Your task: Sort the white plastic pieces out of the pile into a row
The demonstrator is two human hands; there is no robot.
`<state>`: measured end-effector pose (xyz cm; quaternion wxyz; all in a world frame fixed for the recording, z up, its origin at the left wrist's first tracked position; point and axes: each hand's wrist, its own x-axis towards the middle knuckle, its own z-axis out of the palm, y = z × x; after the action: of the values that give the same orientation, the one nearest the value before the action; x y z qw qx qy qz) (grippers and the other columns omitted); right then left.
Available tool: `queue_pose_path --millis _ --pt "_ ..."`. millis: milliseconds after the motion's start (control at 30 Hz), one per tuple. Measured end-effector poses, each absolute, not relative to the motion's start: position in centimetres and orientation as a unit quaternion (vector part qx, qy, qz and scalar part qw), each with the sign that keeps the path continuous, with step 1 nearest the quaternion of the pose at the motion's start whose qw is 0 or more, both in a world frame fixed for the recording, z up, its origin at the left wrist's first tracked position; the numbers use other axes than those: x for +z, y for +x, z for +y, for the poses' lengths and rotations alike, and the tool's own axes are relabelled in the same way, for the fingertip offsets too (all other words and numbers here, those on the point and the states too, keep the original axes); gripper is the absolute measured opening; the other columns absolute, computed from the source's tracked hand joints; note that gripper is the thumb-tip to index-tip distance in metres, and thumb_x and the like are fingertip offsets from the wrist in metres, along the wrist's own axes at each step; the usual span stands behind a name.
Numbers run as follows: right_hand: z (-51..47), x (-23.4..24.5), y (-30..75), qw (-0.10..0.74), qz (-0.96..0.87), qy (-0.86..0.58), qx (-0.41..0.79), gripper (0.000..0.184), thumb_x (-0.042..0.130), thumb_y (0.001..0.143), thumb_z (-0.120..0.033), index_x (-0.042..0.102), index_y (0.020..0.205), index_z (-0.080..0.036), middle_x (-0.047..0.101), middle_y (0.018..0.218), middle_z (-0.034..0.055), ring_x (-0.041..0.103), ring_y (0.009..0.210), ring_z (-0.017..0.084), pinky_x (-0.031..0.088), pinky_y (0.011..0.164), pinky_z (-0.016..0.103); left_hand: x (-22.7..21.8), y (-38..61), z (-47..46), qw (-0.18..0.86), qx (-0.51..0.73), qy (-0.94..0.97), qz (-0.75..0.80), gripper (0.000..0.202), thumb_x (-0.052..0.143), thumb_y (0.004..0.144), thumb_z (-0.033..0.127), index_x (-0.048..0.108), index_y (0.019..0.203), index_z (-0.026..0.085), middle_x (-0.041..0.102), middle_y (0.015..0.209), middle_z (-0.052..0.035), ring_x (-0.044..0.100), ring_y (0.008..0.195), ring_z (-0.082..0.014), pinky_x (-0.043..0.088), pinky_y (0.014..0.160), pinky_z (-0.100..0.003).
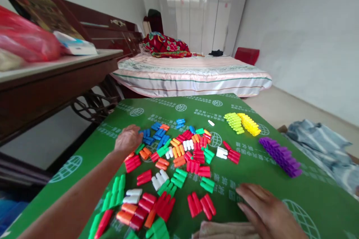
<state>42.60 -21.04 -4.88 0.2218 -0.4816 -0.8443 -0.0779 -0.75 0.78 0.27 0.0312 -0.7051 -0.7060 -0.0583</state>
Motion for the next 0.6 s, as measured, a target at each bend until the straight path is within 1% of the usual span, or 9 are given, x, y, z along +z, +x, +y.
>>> queue_pose_path --millis 67,167,233,267,333,433,500,600 --pt "-17.9 -2.8 42.2 0.196 -0.846 -0.491 -0.069 0.033 0.043 0.093 -0.016 0.070 0.111 -0.023 0.073 0.104 0.0062 0.069 0.090 0.017 0.055 0.080 0.025 0.4 -1.5 1.5 0.028 -0.049 -0.697 -0.715 0.048 0.030 0.094 0.031 0.055 0.120 -0.002 0.056 0.129 -0.0221 0.052 0.122 -0.0292 0.042 0.104 -0.042" --pt "-13.2 -1.2 41.6 0.126 -0.867 -0.480 -0.044 0.054 0.036 0.081 0.002 0.068 0.116 -0.022 0.070 0.116 0.0060 0.065 0.106 0.017 0.052 0.094 0.028 -0.1 -2.7 3.1 0.029 -0.038 -0.683 -0.729 0.052 0.027 0.096 0.035 0.052 0.123 -0.002 0.055 0.131 -0.0212 0.050 0.124 -0.0283 0.040 0.106 -0.041" --pt "-10.7 -0.8 41.3 0.065 -0.879 -0.472 -0.022 0.065 0.037 0.072 0.008 0.067 0.120 -0.023 0.066 0.126 0.0062 0.062 0.114 0.018 0.048 0.100 0.032 -0.7 -3.7 4.5 0.029 -0.029 -0.673 -0.739 0.054 0.028 0.095 0.038 0.051 0.124 -0.002 0.052 0.136 -0.0223 0.046 0.129 -0.0295 0.037 0.109 -0.041" --pt "-9.8 -0.6 41.1 0.031 -0.884 -0.466 -0.010 0.067 0.038 0.069 0.009 0.066 0.121 -0.023 0.063 0.130 0.0071 0.061 0.117 0.020 0.048 0.101 0.034 -1.1 -4.2 5.3 0.027 -0.024 -0.667 -0.744 0.055 0.030 0.094 0.039 0.052 0.124 -0.002 0.050 0.138 -0.0235 0.044 0.131 -0.0306 0.036 0.110 -0.041" --pt "-8.5 -0.1 40.6 -0.037 -0.894 -0.447 0.017 0.066 0.042 0.067 0.008 0.064 0.122 -0.021 0.060 0.134 0.0102 0.059 0.118 0.023 0.046 0.103 0.037 -1.9 -5.0 6.8 0.022 -0.017 -0.661 -0.750 0.058 0.032 0.092 0.042 0.053 0.125 -0.001 0.046 0.141 -0.0251 0.040 0.135 -0.0328 0.036 0.110 -0.043" --pt "-7.5 0.4 39.8 -0.105 -0.897 -0.427 0.052 0.057 0.046 0.070 0.006 0.063 0.119 -0.017 0.060 0.130 0.0129 0.060 0.116 0.024 0.044 0.105 0.037 -2.9 -6.0 8.8 0.016 -0.018 -0.659 -0.752 0.065 0.030 0.088 0.048 0.051 0.130 0.003 0.041 0.147 -0.0242 0.034 0.140 -0.0350 0.035 0.111 -0.050" --pt "-7.2 0.5 39.5 -0.115 -0.897 -0.422 0.064 0.052 0.047 0.073 0.004 0.061 0.119 -0.016 0.060 0.128 0.0127 0.059 0.115 0.023 0.043 0.105 0.035 -3.5 -6.5 9.8 0.013 -0.021 -0.661 -0.750 0.071 0.028 0.085 0.052 0.051 0.131 0.003 0.039 0.149 -0.0233 0.032 0.141 -0.0354 0.032 0.113 -0.052" --pt "-7.1 0.7 39.4 -0.097 -0.903 -0.411 0.079 0.044 0.047 0.078 0.000 0.060 0.117 -0.016 0.059 0.127 0.0125 0.058 0.114 0.022 0.044 0.103 0.033 -4.2 -6.9 10.5 0.008 -0.026 -0.664 -0.747 0.076 0.022 0.083 0.054 0.050 0.132 0.003 0.041 0.149 -0.0215 0.034 0.141 -0.0338 0.031 0.114 -0.052"
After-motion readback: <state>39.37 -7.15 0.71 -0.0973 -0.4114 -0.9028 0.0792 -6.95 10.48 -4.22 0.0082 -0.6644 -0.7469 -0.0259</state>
